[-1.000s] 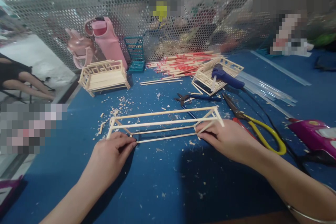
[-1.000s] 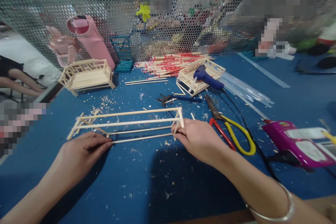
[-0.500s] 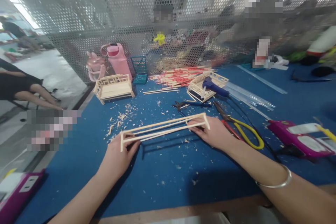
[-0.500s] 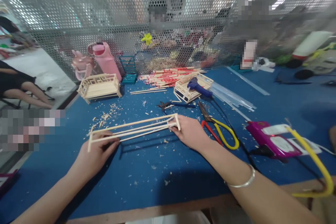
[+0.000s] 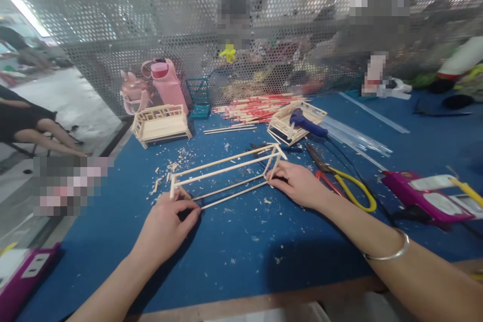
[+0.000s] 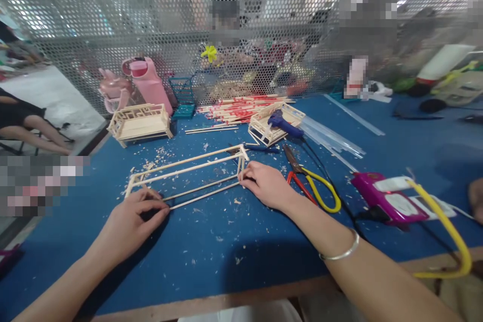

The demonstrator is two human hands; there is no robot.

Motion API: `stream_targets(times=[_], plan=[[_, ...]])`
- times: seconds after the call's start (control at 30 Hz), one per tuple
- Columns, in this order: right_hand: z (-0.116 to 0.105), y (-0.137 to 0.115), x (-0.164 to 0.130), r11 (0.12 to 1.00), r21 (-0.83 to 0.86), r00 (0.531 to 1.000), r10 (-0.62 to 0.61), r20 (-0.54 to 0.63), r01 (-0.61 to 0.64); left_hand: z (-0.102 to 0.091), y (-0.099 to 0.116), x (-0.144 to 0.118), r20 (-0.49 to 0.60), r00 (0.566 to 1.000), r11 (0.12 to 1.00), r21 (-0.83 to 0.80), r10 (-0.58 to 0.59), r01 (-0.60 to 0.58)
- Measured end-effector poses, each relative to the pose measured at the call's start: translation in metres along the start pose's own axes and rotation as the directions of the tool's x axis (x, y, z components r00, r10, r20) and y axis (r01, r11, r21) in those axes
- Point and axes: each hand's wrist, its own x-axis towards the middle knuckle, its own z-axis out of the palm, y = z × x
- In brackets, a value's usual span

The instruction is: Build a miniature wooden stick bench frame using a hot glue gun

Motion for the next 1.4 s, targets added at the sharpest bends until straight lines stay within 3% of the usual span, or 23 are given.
stream_targets(times=[0.53, 0.77, 1.0, 1.2, 1.4], plan=[[0.002, -0.002, 0.001, 0.999, -0.021, 0.999, 0.039, -0.012, -0.039, -0.005, -0.003, 0.003, 0.050, 0.999, 0.998, -0.054, 0.014, -0.012], [0.007, 0.003, -0.003, 0.999, -0.035, 0.997, -0.032, -0.071, 0.029, -0.012, -0.013, -0.007, 0.133, 0.990, 0.976, -0.218, 0.042, -0.012], [0.009, 0.006, -0.005, 0.998, -0.049, 0.994, -0.049, -0.093, 0.044, -0.008, -0.011, -0.017, 0.031, 0.997, 0.987, -0.150, 0.066, -0.061], [0.006, 0.003, -0.004, 0.999, -0.004, 0.996, -0.033, -0.088, 0.032, -0.003, -0.007, -0.015, 0.008, 0.990, 0.985, -0.104, 0.139, -0.138], [-0.009, -0.002, -0.003, 0.988, 0.130, 0.996, 0.087, -0.029, -0.082, -0.004, -0.010, -0.014, -0.052, 0.992, 0.988, -0.100, 0.116, -0.121]])
